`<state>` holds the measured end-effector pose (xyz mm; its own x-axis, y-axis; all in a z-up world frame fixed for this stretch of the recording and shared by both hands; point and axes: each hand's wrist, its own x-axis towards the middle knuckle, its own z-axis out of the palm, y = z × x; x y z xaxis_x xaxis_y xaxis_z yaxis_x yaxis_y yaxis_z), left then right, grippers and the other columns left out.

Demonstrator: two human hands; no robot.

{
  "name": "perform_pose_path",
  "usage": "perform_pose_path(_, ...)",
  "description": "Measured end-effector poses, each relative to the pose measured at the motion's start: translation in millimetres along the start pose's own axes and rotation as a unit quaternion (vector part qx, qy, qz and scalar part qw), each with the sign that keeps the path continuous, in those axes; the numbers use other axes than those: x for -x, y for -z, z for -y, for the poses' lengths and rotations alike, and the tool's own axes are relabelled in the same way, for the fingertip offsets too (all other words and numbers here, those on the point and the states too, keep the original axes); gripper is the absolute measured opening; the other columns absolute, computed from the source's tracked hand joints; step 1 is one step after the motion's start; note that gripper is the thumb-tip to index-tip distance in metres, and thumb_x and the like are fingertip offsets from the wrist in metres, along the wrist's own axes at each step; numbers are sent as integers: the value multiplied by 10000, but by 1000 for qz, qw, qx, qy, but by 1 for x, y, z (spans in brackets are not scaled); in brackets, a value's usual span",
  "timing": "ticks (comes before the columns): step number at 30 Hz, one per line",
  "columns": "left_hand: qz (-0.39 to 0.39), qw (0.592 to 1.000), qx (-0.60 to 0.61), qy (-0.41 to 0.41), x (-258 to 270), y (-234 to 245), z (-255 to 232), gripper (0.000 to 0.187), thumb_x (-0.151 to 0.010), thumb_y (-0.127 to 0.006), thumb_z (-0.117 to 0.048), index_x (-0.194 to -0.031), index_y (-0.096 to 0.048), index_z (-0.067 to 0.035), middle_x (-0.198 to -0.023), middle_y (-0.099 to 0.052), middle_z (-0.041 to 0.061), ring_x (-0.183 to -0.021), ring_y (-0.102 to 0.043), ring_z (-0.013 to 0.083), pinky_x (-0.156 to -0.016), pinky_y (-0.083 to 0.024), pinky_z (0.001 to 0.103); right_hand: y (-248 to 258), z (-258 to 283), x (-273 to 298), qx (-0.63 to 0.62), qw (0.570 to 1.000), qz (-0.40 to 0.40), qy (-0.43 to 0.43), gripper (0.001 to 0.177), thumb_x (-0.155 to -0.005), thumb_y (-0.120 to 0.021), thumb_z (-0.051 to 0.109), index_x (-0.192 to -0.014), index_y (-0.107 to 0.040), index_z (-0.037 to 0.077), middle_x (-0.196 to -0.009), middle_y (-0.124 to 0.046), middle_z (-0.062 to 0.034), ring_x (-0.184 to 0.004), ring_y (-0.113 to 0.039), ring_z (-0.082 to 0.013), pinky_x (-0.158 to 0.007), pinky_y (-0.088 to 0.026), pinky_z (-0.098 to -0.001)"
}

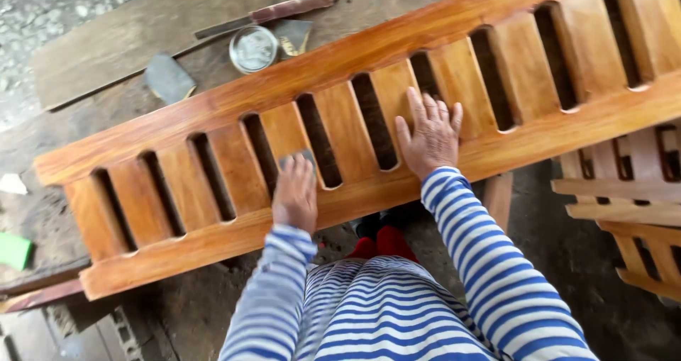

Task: The person sands a long, slatted wooden board using a sanding block. They work along the length of the board, smoothing the surfaces and edges of the slats. The person flips the board over to sand the other side and continues the process.

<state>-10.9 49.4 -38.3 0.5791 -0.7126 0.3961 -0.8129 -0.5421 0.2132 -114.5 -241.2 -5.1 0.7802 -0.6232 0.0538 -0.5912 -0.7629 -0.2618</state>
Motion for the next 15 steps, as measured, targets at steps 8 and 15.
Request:
perform_pose_path(8, 0, 999, 35, -4, 3, 3, 12, 348, -1016, -611, -191, -1338, -669, -73, -1418, -626, 149, -1313, -581, 364, -1062, -498, 476, -5, -1, -2, -4, 1000, -8, 12, 587, -1033, -528, 458, -1558, -448, 208, -1422, -553, -108, -1341, -478, -309, -1172, -214, -621)
perform_pose_path(15, -47, 997, 24, 58, -78, -46, 55, 322, -1020, -627, -200, -1294, -691, -45, -1378, -642, 154, -1311, -570, 374, -1056, -491, 493, -8, -2, 1, -19, 1000, -1, 12, 573, -1079, -431, 468, -1578, -430, 187, -1398, -546, -132, -1342, -461, -325, -1171, -176, -620)
